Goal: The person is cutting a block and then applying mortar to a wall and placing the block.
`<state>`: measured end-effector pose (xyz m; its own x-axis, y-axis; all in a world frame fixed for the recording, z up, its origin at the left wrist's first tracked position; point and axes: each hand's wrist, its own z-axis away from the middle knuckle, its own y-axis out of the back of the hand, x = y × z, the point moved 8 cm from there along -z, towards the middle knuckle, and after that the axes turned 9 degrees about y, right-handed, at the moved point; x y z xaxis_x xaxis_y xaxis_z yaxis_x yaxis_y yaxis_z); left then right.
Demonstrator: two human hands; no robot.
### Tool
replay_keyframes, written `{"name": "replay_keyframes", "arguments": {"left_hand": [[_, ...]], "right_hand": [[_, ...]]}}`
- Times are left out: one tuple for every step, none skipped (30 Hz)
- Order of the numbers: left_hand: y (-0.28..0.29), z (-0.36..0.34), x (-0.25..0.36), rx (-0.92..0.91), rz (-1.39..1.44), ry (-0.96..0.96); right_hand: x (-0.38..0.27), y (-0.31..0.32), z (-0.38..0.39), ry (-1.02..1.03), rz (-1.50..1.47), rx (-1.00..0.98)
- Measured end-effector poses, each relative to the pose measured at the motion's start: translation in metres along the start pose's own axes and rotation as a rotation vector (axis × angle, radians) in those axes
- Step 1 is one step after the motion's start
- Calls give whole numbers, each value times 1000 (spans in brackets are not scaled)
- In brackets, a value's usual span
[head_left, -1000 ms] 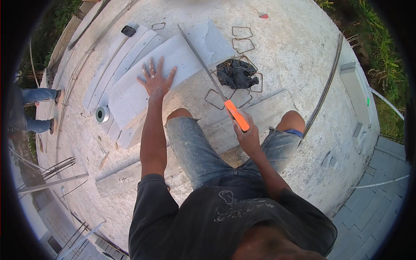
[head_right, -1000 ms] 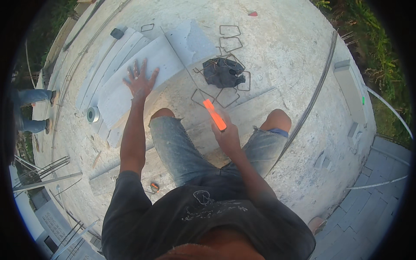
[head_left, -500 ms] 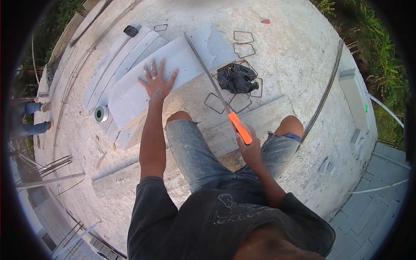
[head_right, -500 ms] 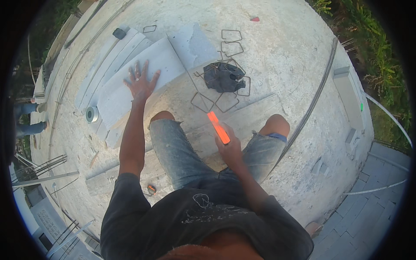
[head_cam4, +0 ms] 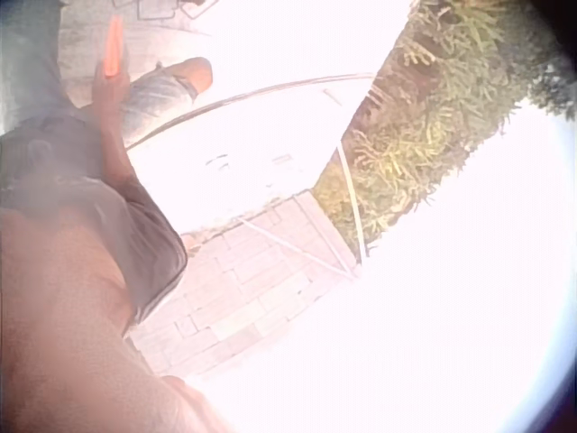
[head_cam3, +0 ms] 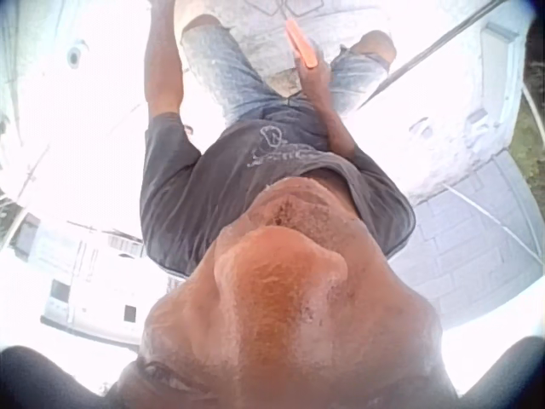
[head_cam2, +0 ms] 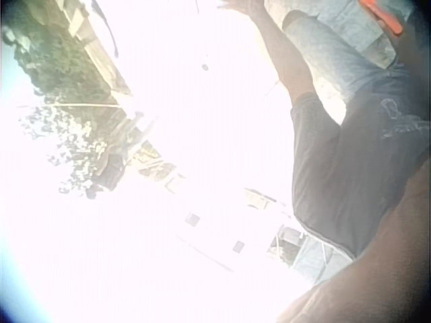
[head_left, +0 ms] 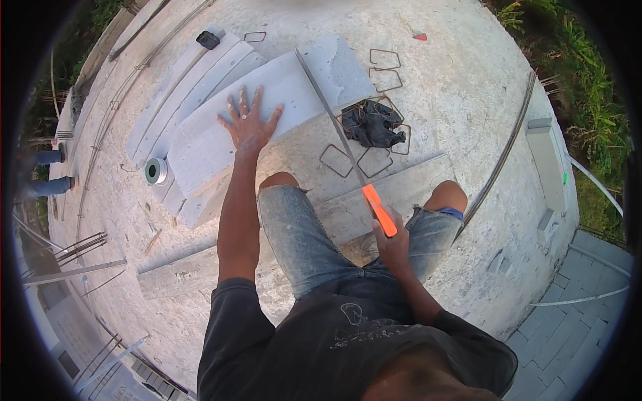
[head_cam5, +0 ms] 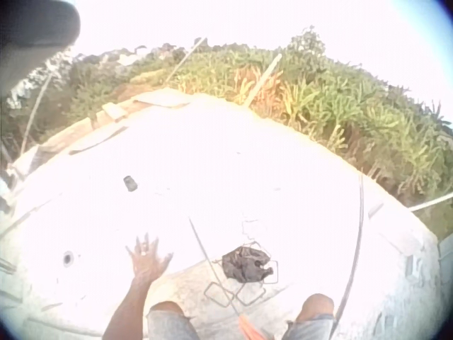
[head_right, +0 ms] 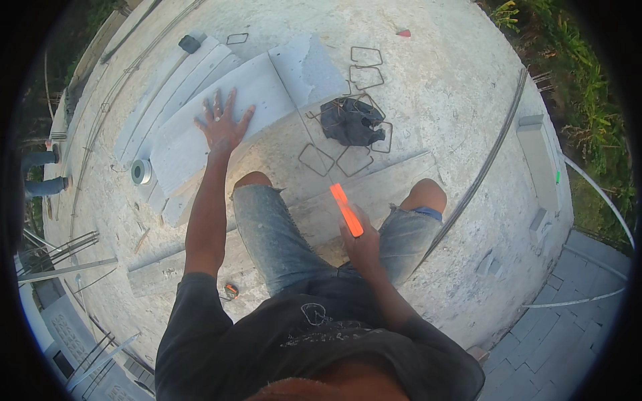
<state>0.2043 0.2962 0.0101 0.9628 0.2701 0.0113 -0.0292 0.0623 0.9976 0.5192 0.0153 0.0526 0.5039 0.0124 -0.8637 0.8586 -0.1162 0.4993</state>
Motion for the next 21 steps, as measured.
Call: {"name": "replay_keyframes", "arguments": {"left_hand": [[0, 5, -6, -20, -5, 11], [8, 0, -5, 41, 14, 1], [11, 2, -4, 91, 33, -24], [5, 4, -2, 74, 37, -35], [4, 0, 1, 65, 23, -34], [1, -2, 7, 52, 8, -36], [-3, -5, 14, 50, 12, -43], [-3, -6, 13, 56, 28, -39], [-5, -5, 11, 62, 44, -37], [-8, -3, 9, 55, 43, -41], [-15, 10, 6, 25, 18, -48], [-11, -5, 1, 51, -1, -22], [-9, -13, -6, 60, 0, 5], [-5, -13, -4, 101, 10, -17], [-1, -11, -3, 142, 20, -38], [0, -6, -8, 131, 20, -35], [3, -1, -1, 114, 8, -49], [6, -4, 7, 117, -2, -50], [6, -10, 9, 130, -1, -48], [1, -11, 11, 115, 12, -55], [-5, -8, 9, 98, 17, -59]], "right_hand": [[0, 15, 30, 29, 18, 29], [-3, 16, 23, 27, 17, 15], [-16, 18, 10, 35, 6, 38], [-27, 20, -7, 42, 2, 70], [-26, 4, -46, 13, -21, 32], [-26, -15, -84, -23, -43, -6], [-31, -22, -120, 14, -1, 8], [-38, -28, -137, 49, 34, 14], [-35, -28, -130, 43, 35, 13], [-25, -26, -116, 12, 13, 5], [-17, -20, -87, -44, 2, -4], [-14, -14, -53, -23, -7, 12], [-11, -5, -16, -11, -18, 16], [-14, 4, -3, -23, -12, 8], [-19, 12, 7, -12, -34, 10], [-24, 17, 13, 1, -58, 12], [-21, 14, -5, -117, -51, 1], [-24, 3, -38, -41, -27, 19], [-27, -13, -72, 44, -15, 29], [-29, -24, -106, -43, 2, -38], [-32, -32, -123, -133, 13, -109]]}}
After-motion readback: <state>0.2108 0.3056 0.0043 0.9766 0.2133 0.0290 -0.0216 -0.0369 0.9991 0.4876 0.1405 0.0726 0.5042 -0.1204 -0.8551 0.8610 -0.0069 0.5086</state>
